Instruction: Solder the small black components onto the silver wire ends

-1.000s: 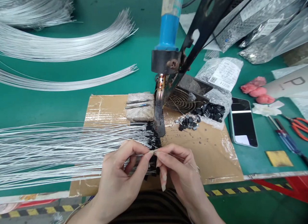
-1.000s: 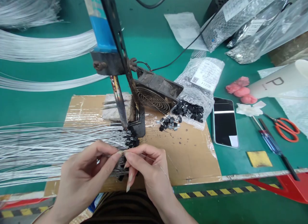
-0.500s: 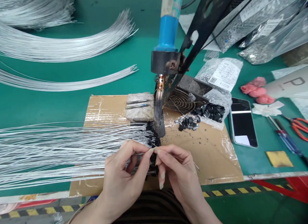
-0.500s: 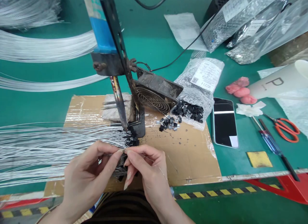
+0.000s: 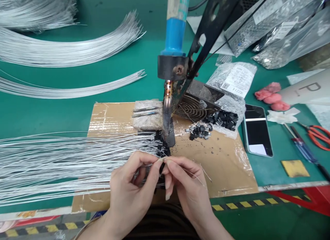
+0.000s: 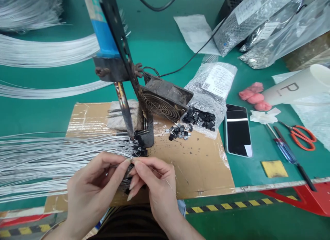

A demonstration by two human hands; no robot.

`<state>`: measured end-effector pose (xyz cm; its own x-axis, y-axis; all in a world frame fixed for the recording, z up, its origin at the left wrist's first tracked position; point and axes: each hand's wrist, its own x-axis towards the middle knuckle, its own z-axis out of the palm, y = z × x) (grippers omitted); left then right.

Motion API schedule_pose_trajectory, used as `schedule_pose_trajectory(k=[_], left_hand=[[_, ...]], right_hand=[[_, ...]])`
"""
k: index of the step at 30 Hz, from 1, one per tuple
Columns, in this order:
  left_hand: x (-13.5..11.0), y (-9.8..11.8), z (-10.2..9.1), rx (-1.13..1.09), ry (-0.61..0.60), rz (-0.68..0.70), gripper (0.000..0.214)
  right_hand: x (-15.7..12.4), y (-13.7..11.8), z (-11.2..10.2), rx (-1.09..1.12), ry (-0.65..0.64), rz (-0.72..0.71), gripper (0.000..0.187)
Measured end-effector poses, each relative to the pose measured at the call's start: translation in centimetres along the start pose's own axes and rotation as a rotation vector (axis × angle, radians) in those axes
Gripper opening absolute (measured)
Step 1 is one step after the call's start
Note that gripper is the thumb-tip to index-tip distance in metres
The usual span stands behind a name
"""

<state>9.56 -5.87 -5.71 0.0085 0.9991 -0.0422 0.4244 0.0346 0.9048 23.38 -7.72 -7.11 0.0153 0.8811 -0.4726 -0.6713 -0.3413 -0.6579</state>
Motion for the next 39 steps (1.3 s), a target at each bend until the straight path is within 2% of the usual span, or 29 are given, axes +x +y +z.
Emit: schedule_pose_trajectory(k=[3,6,8,9,12,15,18,26,32,36,39], left_hand=[[0.4,0.0,-0.3,0.01,-0.006,-0.027,0.006],[0.8,-0.1,-0.7,-0.013,-0.053,-0.034,0.003],[1.0,-0.1,-0.9,-0.012,-0.071,-0.035,0.004],[1.0,-0.1,-1.0,0.0,-0.076,-0.032,0.005],[0.9,0.0,-1.0,0.044,-0.079,-0.002,0.008],[0.9,0.0,-1.0,0.059,-0.068,0.019,0.009],[0.9,0.0,-1.0,0.079,-0.059,0.032,0.009],[0.9,-0.1,-1.0,0.101,-0.035,0.032,0.007],[0.9,0.0,-1.0,0.098,-0.036,0.028,0.008],[1.0,0.1,-1.1,0.109,-0.056,0.046,0.01],[1.1,0.1,-1.2,0.108,-0.056,0.058,0.01]], right_hand=[[0.3,-1.5,-1.8,-0.234,0.097,-0.131,0.019],[1.2,-3.8,-5.1,-0.622,0.394,-0.475,0.017],[2.1,-5.1,-7.4,-0.903,0.633,-0.62,0.021],[2.6,-5.6,-8.3,-1.059,0.677,-0.64,0.024],[3.8,-6.4,-9.8,-1.247,0.635,-0.641,0.025],[4.2,-6.6,-9.8,-1.326,0.56,-0.668,0.021],[3.8,-6.6,-9.4,-1.409,0.522,-0.752,0.013],[3.1,-6.6,-9.6,-1.431,0.537,-0.781,0.019],[3.1,-7.0,-9.6,-1.583,0.42,-0.789,0.011],[2.5,-7.1,-9.4,-1.693,0.431,-0.832,0.014],[2.5,-7.3,-9.3,-1.702,0.385,-0.811,0.017]])
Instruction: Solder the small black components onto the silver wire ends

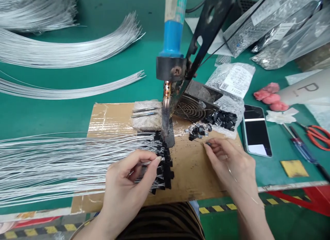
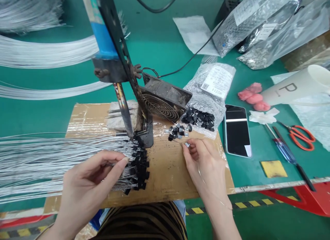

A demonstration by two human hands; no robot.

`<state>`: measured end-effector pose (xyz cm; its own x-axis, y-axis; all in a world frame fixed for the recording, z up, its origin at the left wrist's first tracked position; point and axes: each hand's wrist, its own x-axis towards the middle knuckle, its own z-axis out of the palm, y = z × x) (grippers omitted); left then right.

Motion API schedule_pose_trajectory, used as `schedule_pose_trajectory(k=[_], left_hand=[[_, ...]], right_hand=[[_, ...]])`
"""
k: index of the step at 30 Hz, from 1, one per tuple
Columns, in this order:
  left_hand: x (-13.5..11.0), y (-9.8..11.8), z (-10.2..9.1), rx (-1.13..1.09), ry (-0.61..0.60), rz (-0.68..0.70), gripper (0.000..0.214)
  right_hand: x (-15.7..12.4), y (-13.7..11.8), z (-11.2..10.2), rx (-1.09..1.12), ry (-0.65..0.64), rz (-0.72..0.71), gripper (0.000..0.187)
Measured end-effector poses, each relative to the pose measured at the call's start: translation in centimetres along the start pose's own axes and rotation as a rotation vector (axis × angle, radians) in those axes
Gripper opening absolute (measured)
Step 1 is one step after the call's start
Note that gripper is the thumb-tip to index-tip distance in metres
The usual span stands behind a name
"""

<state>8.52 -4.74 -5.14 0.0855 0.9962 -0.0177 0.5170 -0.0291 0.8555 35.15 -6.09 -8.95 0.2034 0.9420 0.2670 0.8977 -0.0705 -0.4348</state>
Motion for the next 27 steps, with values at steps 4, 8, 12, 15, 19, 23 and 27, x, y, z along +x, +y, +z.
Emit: schedule_pose_trajectory(k=[4,8,12,15,19,23,27], left_hand=[[0.1,0.0,0.0,0.005,-0.002,0.011,0.01],[0.1,-0.1,0.0,-0.01,0.004,-0.024,0.01],[0.2,0.2,-0.1,0.015,0.02,-0.062,0.01],[0.3,0.5,-0.2,0.022,0.015,-0.079,0.011],[0.3,1.2,-0.1,-0.006,0.037,-0.107,0.011],[0.2,1.6,0.0,-0.042,0.049,-0.146,0.011],[0.2,1.6,0.0,-0.063,0.042,-0.174,0.01]], right_hand=[[0.3,0.0,0.1,0.011,0.001,0.009,0.018],[0.0,-0.4,0.2,-0.062,0.058,0.019,0.015],[-0.7,-0.6,0.4,-0.104,0.074,-0.022,0.019],[-1.1,-0.2,0.4,-0.09,0.083,-0.019,0.02],[-0.6,0.9,0.1,0.028,0.041,0.114,0.022],[0.0,1.0,-0.4,0.045,0.001,0.152,0.021],[-0.1,0.4,-0.6,-0.054,-0.005,0.114,0.022]])
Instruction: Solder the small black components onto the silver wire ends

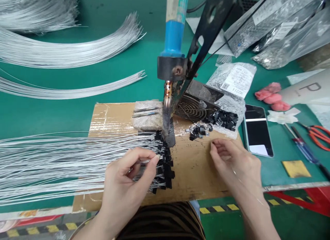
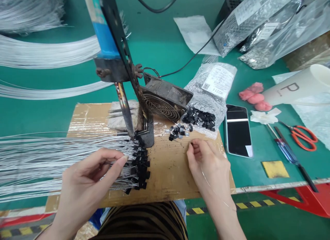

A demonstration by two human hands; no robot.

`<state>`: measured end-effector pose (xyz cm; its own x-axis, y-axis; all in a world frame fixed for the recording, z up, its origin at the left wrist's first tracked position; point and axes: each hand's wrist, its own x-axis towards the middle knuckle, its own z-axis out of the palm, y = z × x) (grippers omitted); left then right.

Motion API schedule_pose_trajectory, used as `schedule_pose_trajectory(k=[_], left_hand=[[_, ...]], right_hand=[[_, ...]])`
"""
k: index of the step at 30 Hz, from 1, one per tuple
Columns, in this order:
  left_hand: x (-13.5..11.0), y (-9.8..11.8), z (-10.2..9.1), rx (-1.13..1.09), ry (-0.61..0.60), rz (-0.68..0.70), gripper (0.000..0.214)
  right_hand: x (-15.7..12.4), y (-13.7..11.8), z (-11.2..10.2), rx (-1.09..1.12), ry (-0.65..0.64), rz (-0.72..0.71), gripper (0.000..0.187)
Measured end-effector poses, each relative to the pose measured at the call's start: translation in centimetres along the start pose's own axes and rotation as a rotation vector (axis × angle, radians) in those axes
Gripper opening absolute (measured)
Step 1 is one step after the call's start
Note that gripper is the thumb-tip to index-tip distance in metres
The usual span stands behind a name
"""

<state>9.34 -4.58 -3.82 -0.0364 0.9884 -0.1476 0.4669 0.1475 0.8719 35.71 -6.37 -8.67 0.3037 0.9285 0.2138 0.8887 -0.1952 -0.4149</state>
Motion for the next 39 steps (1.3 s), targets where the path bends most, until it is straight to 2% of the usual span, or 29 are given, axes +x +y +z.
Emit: schedule_pose_trajectory(k=[2,4,7,9,11,14,16,23,28,39], left_hand=[[0.1,-0.1,0.0,0.015,0.0,0.001,0.011],[0.2,-0.2,-0.1,0.031,-0.001,0.012,0.012],[0.4,-0.4,-0.2,0.04,-0.035,0.048,0.014],[0.5,-0.5,-0.2,0.043,-0.059,0.054,0.016],[0.6,-0.5,-0.2,0.047,-0.082,0.045,0.015],[0.7,-0.3,-0.2,0.008,-0.106,0.018,0.014],[0.9,-0.1,-0.2,-0.047,-0.126,0.014,0.012],[1.5,0.4,-0.6,-0.251,-0.236,-0.015,0.013],[1.7,0.5,-0.6,-0.236,-0.245,-0.01,0.014],[1.6,0.3,-0.6,-0.2,-0.234,0.015,0.016]], right_hand=[[-0.2,-0.1,0.0,0.002,0.0,0.001,0.023],[-0.4,-0.2,0.0,0.096,-0.008,0.073,0.021],[-0.8,-1.2,-0.1,0.43,0.005,0.273,0.018],[-1.1,-2.7,-0.3,0.706,-0.015,0.357,0.016],[-1.5,-4.7,-0.3,0.923,-0.099,0.378,0.012],[-2.1,-7.3,0.2,1.117,-0.21,0.404,0.006],[-2.3,-8.5,0.7,1.202,-0.239,0.425,0.004],[-2.3,-10.1,1.5,1.291,-0.381,0.384,0.007],[-2.5,-10.4,1.4,1.271,-0.385,0.395,0.009],[-2.7,-10.2,1.6,1.216,-0.354,0.306,0.009]])
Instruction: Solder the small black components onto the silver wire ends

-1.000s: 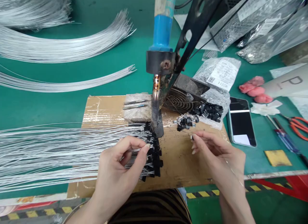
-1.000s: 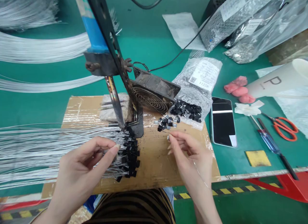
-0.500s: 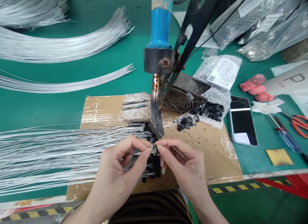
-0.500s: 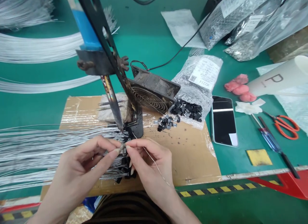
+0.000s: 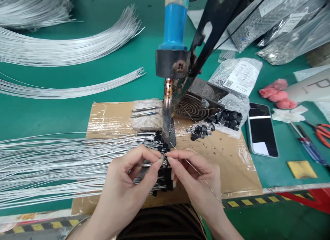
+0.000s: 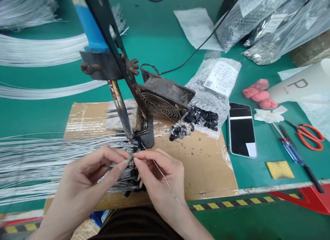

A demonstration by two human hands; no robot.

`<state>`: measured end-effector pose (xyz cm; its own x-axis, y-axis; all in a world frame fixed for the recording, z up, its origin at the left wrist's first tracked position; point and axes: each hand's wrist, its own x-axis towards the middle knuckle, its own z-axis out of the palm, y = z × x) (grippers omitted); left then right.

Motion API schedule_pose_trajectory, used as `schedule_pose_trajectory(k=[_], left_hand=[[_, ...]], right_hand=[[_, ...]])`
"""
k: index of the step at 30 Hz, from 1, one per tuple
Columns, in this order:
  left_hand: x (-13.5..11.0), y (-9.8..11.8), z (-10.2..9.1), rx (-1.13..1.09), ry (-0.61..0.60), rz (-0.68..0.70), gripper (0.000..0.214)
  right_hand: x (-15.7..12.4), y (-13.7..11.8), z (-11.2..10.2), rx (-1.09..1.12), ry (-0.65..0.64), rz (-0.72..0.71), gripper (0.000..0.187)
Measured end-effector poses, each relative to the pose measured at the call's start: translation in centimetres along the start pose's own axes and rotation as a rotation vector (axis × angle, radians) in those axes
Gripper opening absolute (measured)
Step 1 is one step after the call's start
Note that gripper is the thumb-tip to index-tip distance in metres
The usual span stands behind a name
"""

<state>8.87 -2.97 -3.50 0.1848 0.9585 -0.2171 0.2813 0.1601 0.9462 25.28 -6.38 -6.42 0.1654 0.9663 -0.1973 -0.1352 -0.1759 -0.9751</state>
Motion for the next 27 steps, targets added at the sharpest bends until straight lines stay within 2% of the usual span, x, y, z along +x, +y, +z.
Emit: schedule_pose_trajectory(k=[3,6,10,13,16,20,23,27], left_hand=[[0.0,-0.1,0.1,0.001,0.004,-0.004,0.016],[0.0,-0.2,0.3,0.007,0.02,-0.005,0.015],[0.0,-0.5,0.5,0.053,0.055,-0.014,0.014],[0.3,-0.5,0.6,0.068,0.072,-0.002,0.014],[0.6,-0.4,0.6,0.061,0.085,0.008,0.014],[0.9,0.0,0.6,0.064,0.092,-0.016,0.013],[1.1,0.1,0.6,0.057,0.1,-0.01,0.013],[1.5,0.2,0.7,0.031,0.096,-0.002,0.014]], right_hand=[[-0.1,0.0,-0.2,-0.054,-0.008,-0.051,0.009],[-0.4,0.0,-0.4,-0.152,-0.015,-0.102,0.018],[-1.0,-0.2,-0.3,-0.241,0.068,-0.136,0.031],[-1.3,-0.6,-0.1,-0.304,0.093,-0.112,0.031],[-1.3,-0.9,-0.1,-0.348,0.064,-0.136,0.03],[-0.7,-1.0,-0.5,-0.488,0.014,-0.253,0.012],[-0.3,-1.0,-0.6,-0.548,0.011,-0.325,0.018],[0.0,-1.0,-0.7,-0.477,0.047,-0.349,0.021]])
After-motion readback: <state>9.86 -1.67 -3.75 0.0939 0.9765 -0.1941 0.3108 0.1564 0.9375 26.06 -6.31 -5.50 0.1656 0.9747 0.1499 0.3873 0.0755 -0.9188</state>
